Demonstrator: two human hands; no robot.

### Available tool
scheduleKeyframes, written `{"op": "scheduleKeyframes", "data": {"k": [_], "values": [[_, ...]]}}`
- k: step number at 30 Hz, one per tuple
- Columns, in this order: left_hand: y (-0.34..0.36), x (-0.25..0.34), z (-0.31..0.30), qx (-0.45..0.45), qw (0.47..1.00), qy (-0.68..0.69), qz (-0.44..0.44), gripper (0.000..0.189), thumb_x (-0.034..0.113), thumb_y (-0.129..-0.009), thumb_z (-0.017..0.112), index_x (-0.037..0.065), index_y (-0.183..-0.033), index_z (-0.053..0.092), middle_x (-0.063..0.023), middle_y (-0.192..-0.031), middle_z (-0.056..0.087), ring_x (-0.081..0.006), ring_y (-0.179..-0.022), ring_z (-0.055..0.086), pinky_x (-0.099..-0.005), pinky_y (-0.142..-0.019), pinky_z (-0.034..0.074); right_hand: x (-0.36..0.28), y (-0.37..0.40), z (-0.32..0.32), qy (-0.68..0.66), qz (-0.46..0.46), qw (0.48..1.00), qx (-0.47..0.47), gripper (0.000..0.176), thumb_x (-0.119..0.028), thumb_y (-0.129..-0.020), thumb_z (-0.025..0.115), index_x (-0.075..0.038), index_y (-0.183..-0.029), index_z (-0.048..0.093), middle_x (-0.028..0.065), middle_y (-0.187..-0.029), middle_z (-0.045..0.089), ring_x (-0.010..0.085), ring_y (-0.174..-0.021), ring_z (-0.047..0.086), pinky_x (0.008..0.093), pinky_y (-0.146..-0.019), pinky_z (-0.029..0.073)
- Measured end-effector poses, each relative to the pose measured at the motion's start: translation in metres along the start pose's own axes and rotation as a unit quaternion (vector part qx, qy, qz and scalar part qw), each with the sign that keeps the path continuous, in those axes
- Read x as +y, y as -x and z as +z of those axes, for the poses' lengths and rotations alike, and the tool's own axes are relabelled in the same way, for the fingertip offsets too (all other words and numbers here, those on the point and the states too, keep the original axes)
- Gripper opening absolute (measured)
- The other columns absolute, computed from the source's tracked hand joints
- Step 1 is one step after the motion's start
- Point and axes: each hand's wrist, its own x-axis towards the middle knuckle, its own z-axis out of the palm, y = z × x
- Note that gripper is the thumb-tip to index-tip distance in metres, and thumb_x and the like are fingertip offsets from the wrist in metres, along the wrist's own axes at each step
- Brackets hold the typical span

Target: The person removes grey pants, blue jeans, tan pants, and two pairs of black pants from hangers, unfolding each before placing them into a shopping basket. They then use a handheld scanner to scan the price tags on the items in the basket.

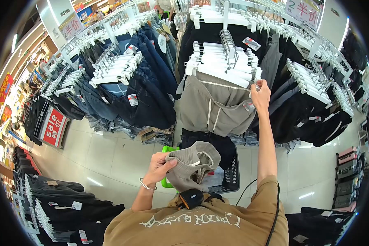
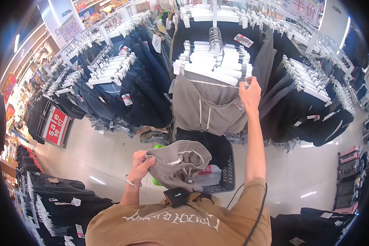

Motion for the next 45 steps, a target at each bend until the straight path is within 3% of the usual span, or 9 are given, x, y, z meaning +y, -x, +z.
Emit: {"op": "scheduleKeyframes", "data": {"k": [5, 9, 15, 22, 25, 27, 38, 40, 45], "values": [[-0.009, 0.006, 0.001, -0.038, 0.999, 0.0, 0.027, 0.019, 0.013, -0.088, 0.061, -0.005, -0.094, 0.065, 0.0039, -0.069, 0.059, -0.0031, -0.061, 0.046, -0.0207, -0.053, 0.037, 0.0, 0.027, -0.021, 0.038, -0.056, 0.991, 0.115, 0.042, -0.022, -0.076, 0.061, 0.001, -0.109, 0.051, 0.0208, -0.102, 0.06, 0.039, -0.092, 0.058, 0.0438, -0.084, 0.045], [-0.023, 0.011, -0.002, -0.108, 0.994, -0.013, 0.019, 0.02, 0.014, -0.087, 0.062, -0.005, -0.091, 0.065, -0.0003, -0.071, 0.061, -0.0052, -0.063, 0.05, -0.0213, -0.056, 0.04, 0.03, 0.098, -0.041, -0.132, 0.04, 0.967, -0.216, 0.048, -0.016, -0.069, 0.07, 0.0, -0.111, 0.052, 0.0173, -0.106, 0.061, 0.0293, -0.096, 0.061, 0.0369, -0.084, 0.047], [-0.044, 0.015, 0.018, -0.123, 0.992, -0.021, 0.027, 0.026, 0.019, -0.085, 0.064, -0.006, -0.091, 0.063, -0.003, -0.072, 0.059, -0.0071, -0.063, 0.048, -0.0228, -0.056, 0.037, 0.061, 0.216, -0.012, -0.132, 0.158, 0.889, -0.408, 0.074, -0.028, -0.066, 0.081, -0.011, -0.128, 0.044, 0.0199, -0.122, 0.053, 0.0314, -0.106, 0.055, 0.0406, -0.086, 0.047], [-0.051, 0.007, 0.005, -0.175, 0.983, 0.033, 0.044, 0.024, 0.014, -0.081, 0.068, -0.006, -0.093, 0.063, -0.0057, -0.078, 0.058, -0.0091, -0.067, 0.048, -0.0214, -0.061, 0.039, 0.099, 0.258, 0.014, -0.218, 0.2, 0.849, -0.438, 0.028, -0.016, -0.071, 0.073, -0.004, -0.096, 0.068, 0.0086, -0.081, 0.069, 0.0135, -0.073, 0.062, 0.0297, -0.071, 0.048], [-0.052, 0.008, -0.009, -0.129, 0.979, -0.151, 0.036, 0.023, 0.008, -0.081, 0.066, -0.002, -0.101, 0.064, -0.0095, -0.088, 0.065, -0.0131, -0.074, 0.059, -0.0232, -0.068, 0.044, 0.117, 0.262, 0.014, -0.176, 0.226, 0.86, -0.422, 0.021, -0.015, -0.073, 0.071, 0.0, -0.087, 0.069, 0.0038, -0.067, 0.065, 0.0106, -0.061, 0.057, 0.0305, -0.061, 0.046], [-0.061, 0.016, -0.009, -0.019, 0.957, -0.282, 0.056, 0.029, 0.003, -0.081, 0.063, 0.001, -0.11, 0.063, -0.0119, -0.101, 0.068, -0.0212, -0.085, 0.065, -0.0271, -0.076, 0.048, 0.122, 0.247, -0.005, -0.066, 0.222, 0.879, -0.417, 0.018, -0.01, -0.075, 0.067, 0.001, -0.088, 0.069, 0.0046, -0.068, 0.065, 0.0125, -0.061, 0.059, 0.0308, -0.057, 0.047], [-0.054, -0.019, -0.059, -0.269, 0.867, -0.413, -0.069, 0.035, 0.003, -0.077, 0.065, 0.011, -0.111, 0.065, -0.0132, -0.096, 0.067, -0.0238, -0.06, 0.057, -0.0315, -0.06, 0.046, 0.106, 0.205, -0.083, -0.162, 0.295, 0.89, -0.308, 0.046, 0.012, -0.069, 0.045, -0.003, -0.111, 0.057, 0.0137, -0.106, 0.06, 0.0189, -0.083, 0.062, 0.0287, -0.055, 0.055], [-0.053, -0.026, -0.067, -0.293, 0.795, -0.502, -0.172, 0.037, 0.011, -0.079, 0.067, 0.019, -0.115, 0.063, -0.009, -0.091, 0.065, -0.028, -0.084, 0.054, -0.0359, -0.079, 0.045, 0.095, 0.198, -0.093, -0.166, 0.238, 0.897, -0.333, 0.053, 0.011, -0.064, 0.043, -0.005, -0.113, 0.057, 0.0177, -0.116, 0.055, 0.0226, -0.095, 0.061, 0.0289, -0.054, 0.056], [-0.059, -0.042, -0.081, -0.287, 0.79, -0.5, -0.21, 0.032, 0.014, -0.075, 0.07, 0.019, -0.106, 0.063, -0.0056, -0.082, 0.06, -0.0249, -0.088, 0.05, -0.0355, -0.082, 0.043, 0.084, 0.184, -0.108, -0.19, 0.214, 0.834, -0.472, 0.043, 0.009, -0.066, 0.046, -0.002, -0.105, 0.059, 0.0128, -0.104, 0.061, 0.0175, -0.089, 0.061, 0.0288, -0.058, 0.053]]}}
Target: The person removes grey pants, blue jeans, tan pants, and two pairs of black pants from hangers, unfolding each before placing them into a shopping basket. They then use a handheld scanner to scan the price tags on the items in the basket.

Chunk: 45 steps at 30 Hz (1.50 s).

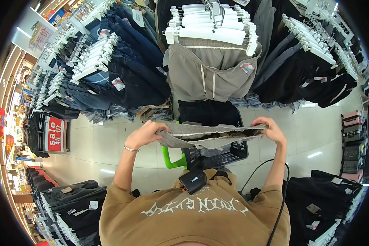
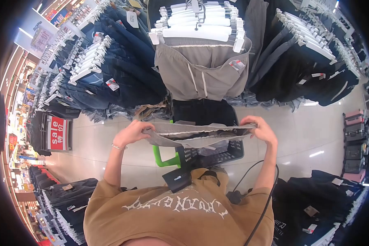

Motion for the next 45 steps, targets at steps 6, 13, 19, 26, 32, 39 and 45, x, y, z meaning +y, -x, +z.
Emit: {"op": "scheduleKeyframes", "data": {"k": [6, 13, 19, 26, 32, 39, 45], "values": [[0.001, -0.005, -0.001, -0.003, 0.999, -0.037, 0.035, 0.02, 0.01, -0.069, 0.071, 0.01, -0.087, 0.062, -0.0088, -0.074, 0.059, -0.026, -0.075, 0.053, -0.0361, -0.07, 0.043, 0.005, 0.005, -0.004, -0.055, 0.044, 0.986, -0.153, 0.026, 0.001, -0.074, 0.056, 0.004, -0.1, 0.06, 0.0081, -0.088, 0.065, 0.0161, -0.082, 0.062, 0.0289, -0.065, 0.052], [-0.007, -0.034, 0.003, -0.041, 0.999, 0.013, 0.031, 0.011, 0.009, -0.072, 0.065, 0.01, -0.082, 0.061, -0.007, -0.079, 0.06, -0.0268, -0.084, 0.05, -0.0363, -0.077, 0.043, -0.014, 0.026, 0.008, -0.121, 0.035, 0.977, -0.171, 0.034, -0.004, -0.065, 0.077, 0.003, -0.095, 0.064, 0.0039, -0.081, 0.065, 0.0106, -0.073, 0.059, 0.0235, -0.066, 0.047], [-0.012, -0.033, 0.012, 0.035, 0.992, 0.08, 0.095, 0.01, 0.0, -0.073, 0.058, 0.004, -0.082, 0.055, -0.0081, -0.073, 0.059, -0.0245, -0.068, 0.053, -0.033, -0.064, 0.041, 0.012, 0.018, 0.024, 0.047, 0.019, 0.995, 0.091, 0.018, -0.006, -0.069, 0.074, 0.003, -0.083, 0.066, 0.0028, -0.07, 0.061, 0.0107, -0.065, 0.052, 0.027, -0.06, 0.041], [-0.012, -0.043, 0.046, 0.083, 0.986, 0.127, 0.074, 0.013, 0.004, -0.074, 0.066, 0.003, -0.087, 0.061, -0.0089, -0.079, 0.065, -0.0276, -0.065, 0.062, -0.0318, -0.061, 0.048, 0.018, 0.032, 0.051, 0.153, -0.059, 0.966, 0.198, 0.01, -0.003, -0.075, 0.069, 0.002, -0.083, 0.066, 0.0064, -0.073, 0.063, 0.0133, -0.066, 0.055, 0.025, -0.064, 0.041], [-0.011, -0.027, 0.095, 0.071, 0.978, 0.168, 0.105, 0.018, 0.008, -0.069, 0.076, 0.001, -0.082, 0.065, -0.0089, -0.077, 0.067, -0.0198, -0.071, 0.067, -0.0281, -0.069, 0.052, 0.037, 0.043, 0.047, 0.115, -0.01, 0.955, 0.275, 0.015, -0.008, -0.077, 0.068, 0.002, -0.088, 0.068, 0.0111, -0.072, 0.064, 0.0171, -0.065, 0.055, 0.0286, -0.064, 0.042], [-0.032, -0.034, 0.101, 0.056, 0.983, 0.173, 0.016, 0.026, 0.017, -0.074, 0.075, 0.002, -0.072, 0.053, -0.0063, -0.066, 0.058, -0.0193, -0.058, 0.053, -0.0295, -0.054, 0.041, 0.062, 0.026, 0.004, 0.122, 0.07, 0.983, 0.119, 0.02, -0.016, -0.08, 0.067, 0.003, -0.084, 0.066, 0.0087, -0.066, 0.062, 0.0141, -0.061, 0.052, 0.0286, -0.059, 0.041], [-0.144, -0.082, 0.106, 0.203, 0.926, 0.306, -0.082, 0.028, 0.01, -0.075, 0.072, 0.003, -0.092, 0.051, -0.0113, -0.082, 0.061, -0.0125, -0.076, 0.059, -0.0314, -0.065, 0.05, 0.14, -0.133, -0.01, 0.172, 0.041, 0.978, 0.111, 0.031, -0.029, -0.083, 0.065, 0.002, -0.084, 0.064, 0.0143, -0.061, 0.057, 0.018, -0.055, 0.052, 0.0318, -0.054, 0.04]]}}
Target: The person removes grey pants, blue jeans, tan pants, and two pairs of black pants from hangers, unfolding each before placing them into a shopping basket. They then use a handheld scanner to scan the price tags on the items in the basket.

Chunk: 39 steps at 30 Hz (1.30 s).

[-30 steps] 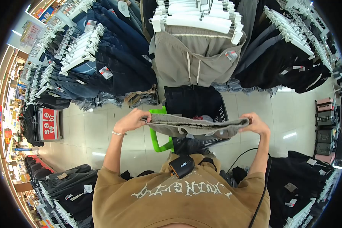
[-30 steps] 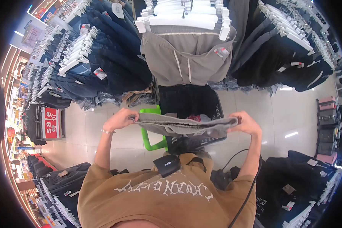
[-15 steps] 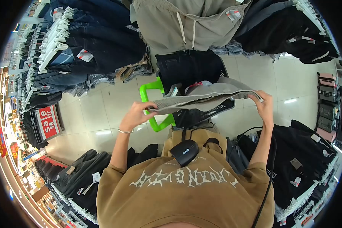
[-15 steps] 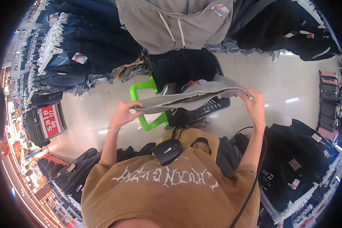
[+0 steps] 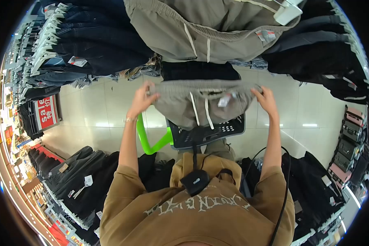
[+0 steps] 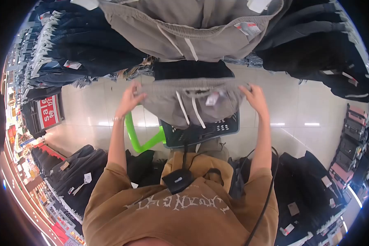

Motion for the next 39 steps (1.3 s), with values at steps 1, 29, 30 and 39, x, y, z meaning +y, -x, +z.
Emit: {"op": "scheduleKeyframes", "data": {"k": [1, 29, 30, 39], "values": [[-0.024, -0.007, 0.007, 0.039, 0.998, 0.036, -0.019, 0.03, 0.009, -0.075, 0.072, 0.002, -0.094, 0.051, -0.0127, -0.085, 0.062, -0.0132, -0.08, 0.06, -0.0321, -0.068, 0.051, 0.013, -0.033, 0.017, -0.021, -0.001, 1.0, 0.016, 0.033, -0.031, -0.083, 0.065, 0.002, -0.085, 0.064, 0.0157, -0.06, 0.056, 0.0194, -0.055, 0.052, 0.0327, -0.053, 0.04], [-0.148, -0.129, 0.12, 0.346, 0.876, -0.319, -0.109, 0.013, 0.02, -0.077, 0.06, 0.011, -0.087, 0.06, -0.0111, -0.1, 0.06, -0.0325, -0.096, 0.053, -0.0454, -0.084, 0.037, 0.118, -0.205, 0.175, 0.0, -0.02, 1.0, 0.003, 0.065, -0.019, -0.074, 0.065, -0.004, -0.132, 0.04, 0.0243, -0.123, 0.053, 0.0383, -0.117, 0.049, 0.0401, -0.098, 0.039], [-0.138, -0.12, 0.127, 0.342, 0.864, -0.36, -0.079, 0.025, 0.026, -0.078, 0.059, 0.009, -0.096, 0.061, -0.0125, -0.109, 0.057, -0.0352, -0.104, 0.049, -0.0493, -0.09, 0.034, 0.124, -0.202, 0.179, -0.002, -0.02, 1.0, 0.003, 0.065, -0.019, -0.074, 0.065, -0.004, -0.132, 0.04, 0.0243, -0.123, 0.053, 0.0383, -0.117, 0.049, 0.0401, -0.098, 0.039], [-0.119, -0.111, 0.168, 0.297, 0.863, -0.402, -0.066, 0.077, 0.045, -0.082, 0.054, 0.0, -0.139, 0.031, -0.0271, -0.147, 0.018, -0.0443, -0.138, 0.01, -0.0657, -0.104, 0.005, 0.128, -0.111, 0.165, 0.084, -0.023, 0.989, 0.122, 0.092, -0.03, -0.068, 0.071, -0.013, -0.143, 0.021, 0.0224, -0.148, 0.016, 0.0434, -0.135, 0.017, 0.0667, -0.1, 0.021]]}}
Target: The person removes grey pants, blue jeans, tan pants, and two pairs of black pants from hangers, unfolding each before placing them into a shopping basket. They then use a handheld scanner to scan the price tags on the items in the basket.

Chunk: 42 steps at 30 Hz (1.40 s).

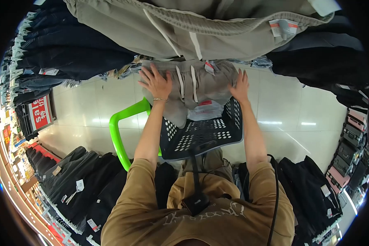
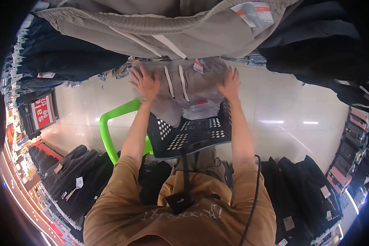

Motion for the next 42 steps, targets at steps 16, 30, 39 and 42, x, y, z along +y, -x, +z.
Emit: {"op": "scheduleKeyframes", "data": {"k": [16, 30, 39, 42], "values": [[0.125, -0.112, -0.248, 0.02, 0.994, 0.053, -0.096, 0.08, 0.017, -0.078, 0.068, 0.002, -0.142, 0.023, -0.0288, -0.143, 0.026, -0.0376, -0.135, 0.026, -0.046, -0.107, 0.025, 0.066, 0.172, 0.03, 0.044, 0.338, 0.924, -0.173, 0.094, -0.019, -0.077, 0.061, -0.016, -0.146, -0.003, 0.0202, -0.148, 0.015, 0.0383, -0.135, 0.022, 0.0657, -0.1, 0.026], [0.128, -0.121, -0.216, -0.175, 0.914, 0.364, -0.043, 0.06, -0.009, -0.078, 0.049, 0.001, -0.134, 0.03, -0.0222, -0.117, 0.058, -0.032, -0.112, 0.057, -0.0371, -0.086, 0.049, 0.085, 0.185, 0.013, 0.009, 0.451, 0.876, -0.168, 0.1, -0.026, -0.074, 0.063, -0.017, -0.146, -0.005, 0.0289, -0.145, 0.014, 0.0491, -0.129, 0.027, 0.0589, -0.104, 0.027], [0.142, -0.026, -0.201, -0.222, 0.881, 0.417, 0.001, 0.057, -0.009, -0.08, 0.043, 0.002, -0.133, 0.028, -0.0215, -0.127, 0.048, -0.0322, -0.117, 0.052, -0.036, -0.079, 0.053, 0.147, 0.223, -0.041, -0.023, 0.508, 0.855, -0.098, 0.106, -0.026, -0.066, 0.061, -0.013, -0.145, -0.008, 0.0416, -0.137, 0.014, 0.0533, -0.13, 0.019, 0.0554, -0.106, 0.018], [0.15, 0.012, -0.196, -0.222, 0.886, 0.408, 0.023, 0.057, -0.01, -0.079, 0.044, 0.002, -0.132, 0.03, -0.0209, -0.124, 0.05, -0.031, -0.114, 0.055, -0.0335, -0.077, 0.053, 0.18, 0.229, -0.061, -0.028, 0.516, 0.852, -0.086, 0.107, -0.027, -0.063, 0.063, -0.012, -0.145, -0.005, 0.0397, -0.138, 0.019, 0.0531, -0.13, 0.02, 0.0552, -0.107, 0.019]]}}
